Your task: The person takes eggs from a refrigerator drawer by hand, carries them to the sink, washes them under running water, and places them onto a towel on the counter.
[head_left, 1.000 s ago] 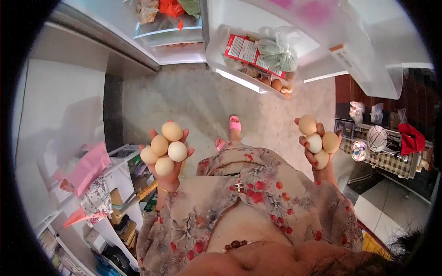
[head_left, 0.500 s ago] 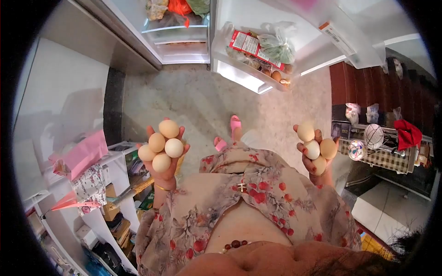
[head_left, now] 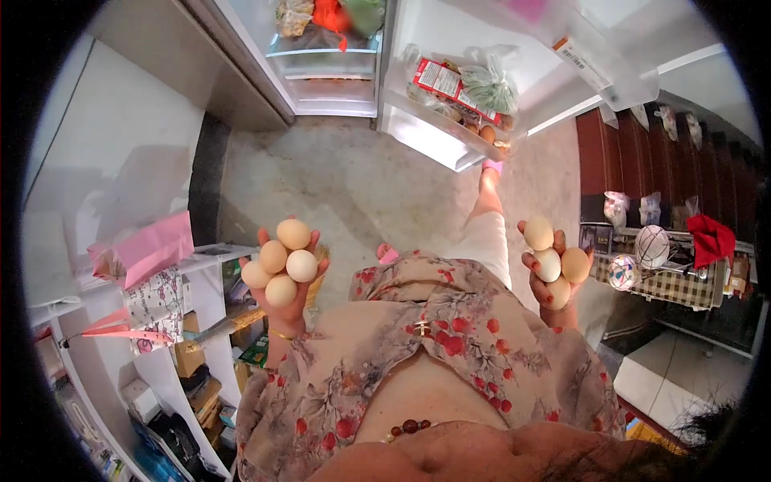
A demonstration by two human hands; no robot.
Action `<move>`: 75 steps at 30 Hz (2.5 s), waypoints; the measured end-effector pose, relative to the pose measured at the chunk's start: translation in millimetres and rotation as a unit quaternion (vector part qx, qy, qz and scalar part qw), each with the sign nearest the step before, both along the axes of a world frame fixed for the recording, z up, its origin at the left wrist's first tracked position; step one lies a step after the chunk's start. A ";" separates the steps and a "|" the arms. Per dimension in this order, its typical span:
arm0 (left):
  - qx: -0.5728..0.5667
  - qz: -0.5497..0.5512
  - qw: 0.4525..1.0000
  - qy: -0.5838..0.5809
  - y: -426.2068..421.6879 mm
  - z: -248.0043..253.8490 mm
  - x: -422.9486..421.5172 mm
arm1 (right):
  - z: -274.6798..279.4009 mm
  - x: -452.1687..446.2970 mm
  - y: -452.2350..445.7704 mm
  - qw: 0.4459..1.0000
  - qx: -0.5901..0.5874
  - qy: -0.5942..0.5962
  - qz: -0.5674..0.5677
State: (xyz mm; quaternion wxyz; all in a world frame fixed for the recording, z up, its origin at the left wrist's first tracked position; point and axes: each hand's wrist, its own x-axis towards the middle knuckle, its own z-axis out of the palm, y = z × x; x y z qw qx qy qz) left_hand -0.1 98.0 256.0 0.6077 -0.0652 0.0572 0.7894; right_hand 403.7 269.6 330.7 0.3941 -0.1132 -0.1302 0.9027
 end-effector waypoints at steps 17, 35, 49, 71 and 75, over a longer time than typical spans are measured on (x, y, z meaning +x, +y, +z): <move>0.007 0.056 0.998 0.014 24.6 49.1 61.1 | 60.0 70.0 19.9 0.986 -0.141 0.026 0.088; 0.003 0.180 0.978 0.101 -11.8 68.1 144.1 | -17.6 305.7 52.2 0.971 -0.155 0.033 0.180; -0.035 0.376 0.921 0.095 -134.9 12.4 209.1 | -4.7 65.4 65.5 0.947 -0.075 -0.019 0.312; -0.180 0.370 0.911 0.027 -128.3 2.1 252.9 | -55.0 -40.8 63.3 0.886 -0.117 0.002 0.448; -0.189 0.381 0.902 0.076 -136.7 -8.9 200.9 | -51.5 -112.6 56.4 0.873 -0.113 0.005 0.475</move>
